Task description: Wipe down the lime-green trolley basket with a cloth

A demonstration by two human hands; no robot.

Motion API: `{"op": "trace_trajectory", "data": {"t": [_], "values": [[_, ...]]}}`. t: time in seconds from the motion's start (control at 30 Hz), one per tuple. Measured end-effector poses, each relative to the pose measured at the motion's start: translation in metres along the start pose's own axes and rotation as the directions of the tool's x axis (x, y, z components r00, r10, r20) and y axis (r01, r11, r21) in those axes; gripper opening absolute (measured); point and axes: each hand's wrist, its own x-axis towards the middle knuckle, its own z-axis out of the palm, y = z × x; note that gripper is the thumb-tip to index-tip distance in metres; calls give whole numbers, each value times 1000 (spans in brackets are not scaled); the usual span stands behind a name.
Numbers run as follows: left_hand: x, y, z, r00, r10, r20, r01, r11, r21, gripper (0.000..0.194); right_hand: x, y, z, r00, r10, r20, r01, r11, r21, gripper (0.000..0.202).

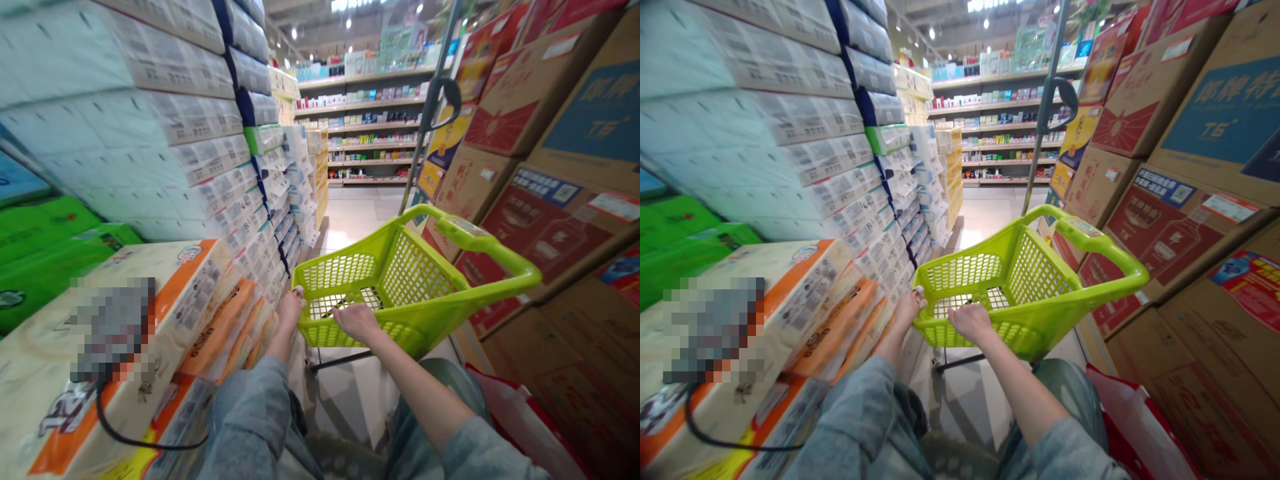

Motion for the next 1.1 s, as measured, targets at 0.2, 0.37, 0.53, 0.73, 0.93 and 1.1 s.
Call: {"op": "trace_trajectory", "data": {"t": [0.2,0.37,0.53,0.73,0.93,1.1], "values": [[10,-1,-8,988,-103,-115,101,995,-21,36,-4,-2,3,1000,1,-22,-1,1000,8,58],[1,-22,-28,951,-136,-278,130,991,-37,40,-3,-2,1,1000,5,3,-5,1000,-3,59],[-9,-25,-37,946,-20,-323,-22,992,-127,37,-4,-3,0,1000,22,15,-23,999,23,57],[-38,-10,-28,980,198,-9,-198,975,-97,25,-5,-4,1,1000,29,0,-29,999,14,59],[-44,2,-39,963,170,208,-227,929,291,31,-11,-5,-1,1000,13,-11,-13,1000,25,60],[-24,10,-39,956,117,269,-210,913,349,33,-18,-4,-2,998,-25,-49,27,999,28,58]]}}
